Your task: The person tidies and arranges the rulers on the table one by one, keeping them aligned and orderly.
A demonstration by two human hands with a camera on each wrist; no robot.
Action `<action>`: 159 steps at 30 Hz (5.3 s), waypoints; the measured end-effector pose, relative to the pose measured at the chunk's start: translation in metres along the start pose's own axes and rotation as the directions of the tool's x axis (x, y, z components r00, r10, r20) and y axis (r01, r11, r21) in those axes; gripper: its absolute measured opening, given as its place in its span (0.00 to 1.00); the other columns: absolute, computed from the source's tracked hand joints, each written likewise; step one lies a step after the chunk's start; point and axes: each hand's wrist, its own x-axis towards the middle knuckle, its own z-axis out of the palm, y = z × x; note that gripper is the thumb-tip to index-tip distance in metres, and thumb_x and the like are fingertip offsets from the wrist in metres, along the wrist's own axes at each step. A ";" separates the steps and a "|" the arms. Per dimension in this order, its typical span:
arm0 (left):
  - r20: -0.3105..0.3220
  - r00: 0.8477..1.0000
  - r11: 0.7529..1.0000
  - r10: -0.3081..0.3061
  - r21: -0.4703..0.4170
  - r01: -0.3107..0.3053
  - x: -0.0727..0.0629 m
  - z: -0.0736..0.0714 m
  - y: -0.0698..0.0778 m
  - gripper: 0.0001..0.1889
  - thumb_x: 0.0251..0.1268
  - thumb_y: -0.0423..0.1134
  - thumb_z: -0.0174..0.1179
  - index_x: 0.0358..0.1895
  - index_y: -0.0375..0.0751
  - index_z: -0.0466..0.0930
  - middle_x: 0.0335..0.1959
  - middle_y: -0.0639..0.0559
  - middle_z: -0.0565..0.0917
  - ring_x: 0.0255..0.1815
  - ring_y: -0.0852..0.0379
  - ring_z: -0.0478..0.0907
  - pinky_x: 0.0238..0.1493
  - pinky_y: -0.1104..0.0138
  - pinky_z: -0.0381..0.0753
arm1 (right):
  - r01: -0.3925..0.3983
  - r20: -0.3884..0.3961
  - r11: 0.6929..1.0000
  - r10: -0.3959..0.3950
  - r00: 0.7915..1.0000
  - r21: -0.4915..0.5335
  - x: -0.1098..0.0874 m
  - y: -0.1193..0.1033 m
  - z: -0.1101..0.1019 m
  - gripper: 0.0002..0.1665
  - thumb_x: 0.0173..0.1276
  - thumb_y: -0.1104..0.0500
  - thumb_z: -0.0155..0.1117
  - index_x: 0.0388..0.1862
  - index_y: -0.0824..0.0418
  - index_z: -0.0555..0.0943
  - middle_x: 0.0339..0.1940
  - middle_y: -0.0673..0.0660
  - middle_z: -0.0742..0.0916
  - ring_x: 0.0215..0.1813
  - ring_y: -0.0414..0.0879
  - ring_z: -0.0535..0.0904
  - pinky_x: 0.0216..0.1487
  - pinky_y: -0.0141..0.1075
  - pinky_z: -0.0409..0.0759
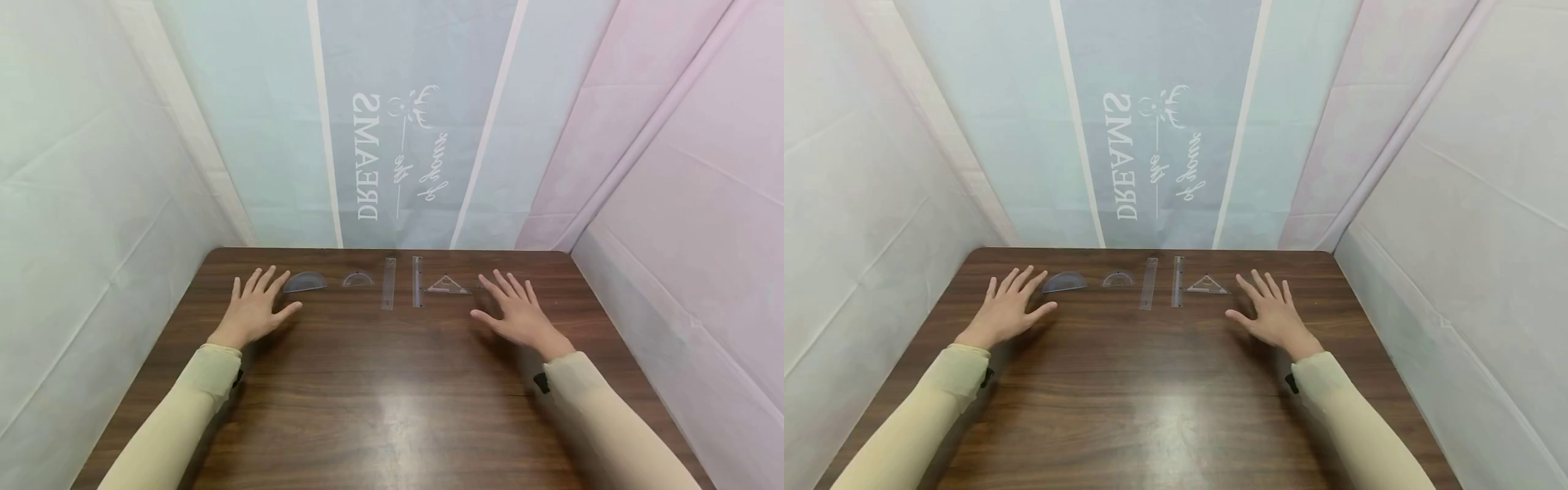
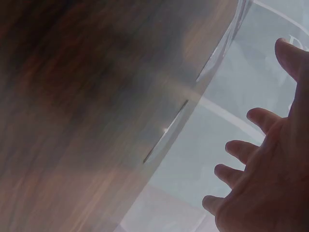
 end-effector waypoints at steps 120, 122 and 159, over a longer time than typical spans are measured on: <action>0.070 0.997 0.988 0.020 -0.155 -0.009 0.068 0.022 -0.026 0.30 0.71 0.55 0.71 0.67 0.39 0.82 0.68 0.36 0.80 0.70 0.32 0.74 0.66 0.34 0.74 | 0.265 0.186 0.964 -0.258 0.948 -0.013 0.182 -0.260 0.110 0.45 0.78 0.36 0.66 0.85 0.56 0.67 0.81 0.56 0.74 0.82 0.51 0.67 0.82 0.46 0.65; 0.064 0.997 0.987 0.035 -0.161 -0.024 0.067 0.022 -0.025 0.30 0.71 0.55 0.71 0.67 0.39 0.82 0.67 0.37 0.80 0.68 0.34 0.76 0.65 0.35 0.75 | 0.266 0.181 0.964 -0.258 0.949 -0.019 0.181 -0.261 0.110 0.44 0.78 0.37 0.66 0.84 0.56 0.68 0.81 0.56 0.75 0.81 0.52 0.68 0.82 0.47 0.65; 0.058 0.992 0.984 0.115 -0.140 -0.106 0.054 0.017 -0.003 0.29 0.71 0.53 0.74 0.69 0.42 0.82 0.57 0.44 0.89 0.58 0.43 0.86 0.60 0.41 0.82 | 0.266 0.030 0.963 -0.265 0.964 -0.033 0.160 -0.256 0.106 0.33 0.76 0.41 0.71 0.70 0.59 0.83 0.60 0.52 0.86 0.60 0.48 0.77 0.64 0.41 0.73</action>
